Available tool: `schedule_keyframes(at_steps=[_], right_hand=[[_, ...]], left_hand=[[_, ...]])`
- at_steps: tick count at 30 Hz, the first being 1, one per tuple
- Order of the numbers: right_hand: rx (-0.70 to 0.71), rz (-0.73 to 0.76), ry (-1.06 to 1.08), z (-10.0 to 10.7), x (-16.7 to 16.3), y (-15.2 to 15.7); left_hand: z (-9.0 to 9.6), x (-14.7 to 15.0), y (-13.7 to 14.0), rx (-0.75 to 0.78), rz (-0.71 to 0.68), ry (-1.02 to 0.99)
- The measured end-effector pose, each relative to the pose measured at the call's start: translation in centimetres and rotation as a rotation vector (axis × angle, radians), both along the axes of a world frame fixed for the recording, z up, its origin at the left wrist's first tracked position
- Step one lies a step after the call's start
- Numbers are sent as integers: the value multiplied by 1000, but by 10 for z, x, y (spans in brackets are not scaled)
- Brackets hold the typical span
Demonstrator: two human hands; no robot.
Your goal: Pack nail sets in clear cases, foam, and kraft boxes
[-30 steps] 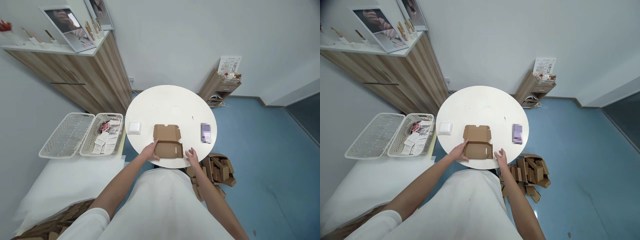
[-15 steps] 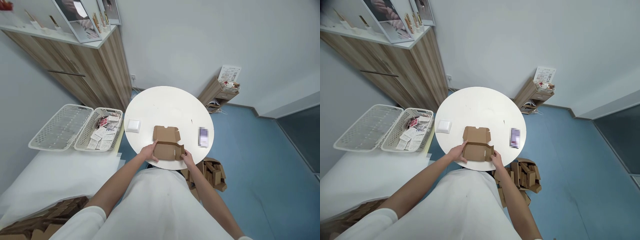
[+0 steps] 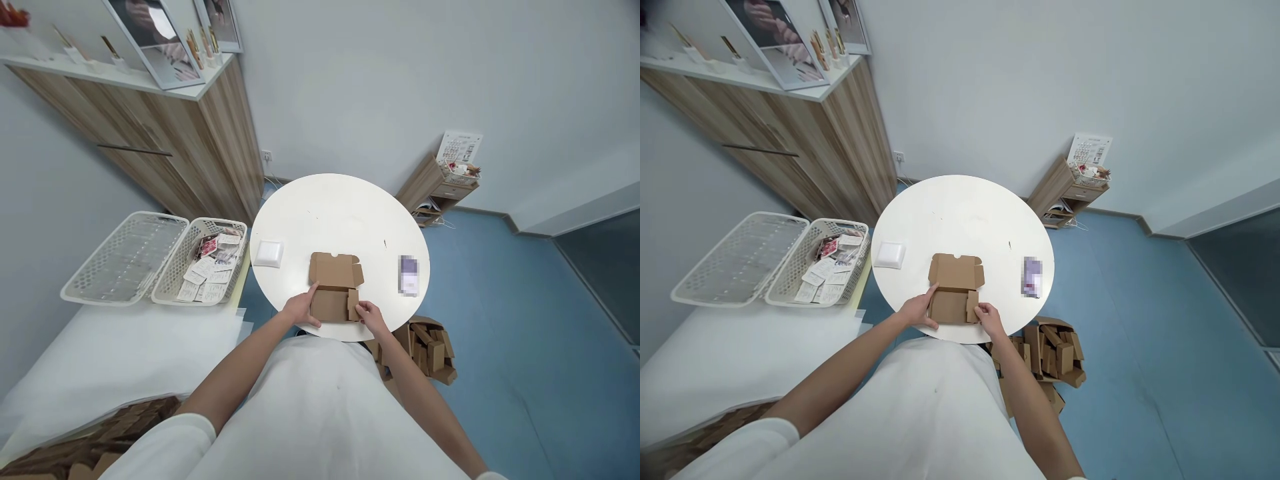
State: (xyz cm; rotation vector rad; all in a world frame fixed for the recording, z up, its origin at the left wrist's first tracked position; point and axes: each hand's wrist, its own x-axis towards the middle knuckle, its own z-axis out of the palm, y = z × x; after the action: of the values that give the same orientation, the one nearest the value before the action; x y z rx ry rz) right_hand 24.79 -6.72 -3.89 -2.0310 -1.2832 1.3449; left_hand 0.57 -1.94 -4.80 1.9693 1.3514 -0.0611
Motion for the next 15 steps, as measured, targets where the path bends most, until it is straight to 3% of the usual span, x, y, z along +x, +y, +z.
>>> schedule_keyframes(at_steps=[15], right_hand=[[-95, 291, -529, -10, -12, 12]], left_hand=[[8, -2, 0, -40, -47, 34]])
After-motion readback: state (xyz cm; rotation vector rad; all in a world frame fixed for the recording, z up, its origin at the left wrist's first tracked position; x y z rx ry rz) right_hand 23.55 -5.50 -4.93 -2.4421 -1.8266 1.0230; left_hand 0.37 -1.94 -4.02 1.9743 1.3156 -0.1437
